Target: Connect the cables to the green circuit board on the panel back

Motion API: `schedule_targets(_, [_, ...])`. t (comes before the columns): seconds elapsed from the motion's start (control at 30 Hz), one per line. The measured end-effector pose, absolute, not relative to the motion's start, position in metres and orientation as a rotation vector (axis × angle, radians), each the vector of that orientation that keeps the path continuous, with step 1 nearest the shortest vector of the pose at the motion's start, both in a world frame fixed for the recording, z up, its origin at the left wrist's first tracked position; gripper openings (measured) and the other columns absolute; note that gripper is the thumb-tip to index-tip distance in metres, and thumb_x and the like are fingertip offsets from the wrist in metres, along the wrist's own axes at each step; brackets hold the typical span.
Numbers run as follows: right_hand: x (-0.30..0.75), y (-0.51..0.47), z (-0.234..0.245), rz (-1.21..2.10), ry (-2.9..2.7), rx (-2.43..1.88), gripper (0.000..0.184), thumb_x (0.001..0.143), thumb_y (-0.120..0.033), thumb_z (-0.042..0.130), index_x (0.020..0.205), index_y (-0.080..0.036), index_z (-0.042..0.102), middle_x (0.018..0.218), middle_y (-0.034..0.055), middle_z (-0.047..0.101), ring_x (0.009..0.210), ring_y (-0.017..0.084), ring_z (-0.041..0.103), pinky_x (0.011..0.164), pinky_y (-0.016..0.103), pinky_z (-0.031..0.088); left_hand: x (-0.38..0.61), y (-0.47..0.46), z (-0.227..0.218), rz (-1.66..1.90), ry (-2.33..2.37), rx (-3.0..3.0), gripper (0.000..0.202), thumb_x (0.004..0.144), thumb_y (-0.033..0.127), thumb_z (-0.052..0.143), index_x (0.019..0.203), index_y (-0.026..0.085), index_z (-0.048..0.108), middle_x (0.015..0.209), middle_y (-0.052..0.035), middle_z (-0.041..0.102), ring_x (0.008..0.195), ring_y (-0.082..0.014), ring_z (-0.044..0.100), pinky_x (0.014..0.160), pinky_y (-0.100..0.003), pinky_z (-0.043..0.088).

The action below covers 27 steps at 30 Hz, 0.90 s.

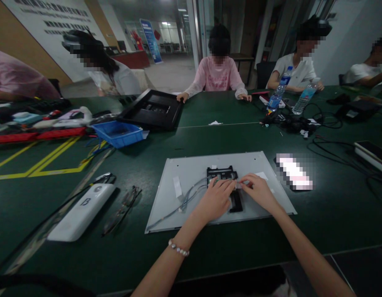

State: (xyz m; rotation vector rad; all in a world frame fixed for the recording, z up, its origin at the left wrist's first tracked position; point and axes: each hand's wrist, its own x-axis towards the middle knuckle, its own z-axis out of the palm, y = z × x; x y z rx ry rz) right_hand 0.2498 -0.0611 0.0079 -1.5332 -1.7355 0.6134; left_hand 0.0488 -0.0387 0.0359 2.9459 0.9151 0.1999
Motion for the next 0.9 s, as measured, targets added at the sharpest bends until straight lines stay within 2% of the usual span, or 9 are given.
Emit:
schedule_targets(0.23, [0.259,-0.061,0.012,0.650,-1.600,-1.546,0.018,0.080,-0.026,0.052,0.085,-0.020,0.067,0.089,0.0042,0.065,0.074,0.016,0.058,0.067,0.028,0.046,0.045,-0.037,0.043,0.297,0.933,2.847,0.062,0.081,0.010,0.037,0.142,0.017,0.022,0.143,-0.0062,0.038,0.130,-0.0175,0.034,0.112,-0.041,0.018])
schedule_targets(0.33, [0.261,-0.061,0.010,0.659,-1.600,-1.556,0.019,0.080,-0.028,0.052,0.087,-0.020,0.067,0.090,0.0040,0.066,0.072,0.016,0.058,0.066,0.028,0.045,0.036,-0.029,0.051,0.402,0.999,2.806,0.057,0.083,0.010,0.037,0.139,0.019,0.028,0.141,-0.0060,0.040,0.129,-0.0178,0.036,0.112,-0.043,0.019])
schedule_targets(0.4, [0.261,-0.061,0.008,0.652,-1.605,-1.557,0.019,0.080,-0.029,0.052,0.087,-0.020,0.067,0.090,0.0039,0.066,0.070,0.015,0.058,0.066,0.028,0.045,0.023,-0.020,0.058,0.484,1.096,2.778,0.050,0.085,0.011,0.038,0.134,0.020,0.036,0.138,-0.0063,0.043,0.126,-0.0190,0.039,0.109,-0.043,0.025])
schedule_targets(0.47, [0.261,-0.062,0.007,0.636,-1.615,-1.555,0.019,0.081,-0.029,0.052,0.086,-0.020,0.067,0.089,0.0037,0.066,0.069,0.015,0.057,0.065,0.028,0.045,0.004,-0.009,0.063,0.586,1.236,2.727,0.043,0.086,0.014,0.039,0.128,0.019,0.044,0.133,-0.0075,0.047,0.122,-0.0206,0.043,0.104,-0.041,0.032])
schedule_targets(0.57, [0.260,-0.063,0.007,0.601,-1.644,-1.554,0.018,0.081,-0.028,0.052,0.086,-0.020,0.067,0.088,0.0033,0.065,0.069,0.015,0.057,0.066,0.028,0.044,-0.033,0.006,0.063,0.729,1.425,2.612,0.036,0.086,0.018,0.042,0.121,0.016,0.050,0.125,-0.0094,0.051,0.115,-0.0224,0.049,0.101,-0.040,0.037])
schedule_targets(0.67, [0.259,-0.064,0.008,0.557,-1.681,-1.562,0.017,0.081,-0.026,0.051,0.085,-0.020,0.066,0.088,0.0037,0.065,0.068,0.015,0.056,0.067,0.029,0.045,-0.069,0.013,0.053,0.767,1.569,2.443,0.037,0.084,0.021,0.044,0.120,0.017,0.050,0.122,-0.0087,0.050,0.092,-0.0184,0.059,0.092,-0.036,0.045])
schedule_targets(0.73, [0.258,-0.065,0.008,0.545,-1.700,-1.565,0.017,0.081,-0.025,0.050,0.086,-0.020,0.066,0.089,0.0042,0.065,0.068,0.015,0.056,0.068,0.029,0.045,-0.086,0.015,0.043,0.732,1.603,2.342,0.038,0.083,0.024,0.046,0.121,0.018,0.049,0.121,-0.0084,0.050,0.081,-0.0155,0.061,0.085,-0.034,0.047])
schedule_targets(0.9, [0.257,-0.066,0.008,0.544,-1.723,-1.549,0.017,0.082,-0.024,0.049,0.087,-0.020,0.065,0.091,0.0040,0.065,0.071,0.016,0.058,0.069,0.030,0.046,-0.099,0.017,0.024,0.649,1.576,2.291,0.039,0.080,0.021,0.048,0.118,0.017,0.052,0.117,-0.0082,0.054,0.074,-0.0143,0.059,0.082,-0.032,0.047])
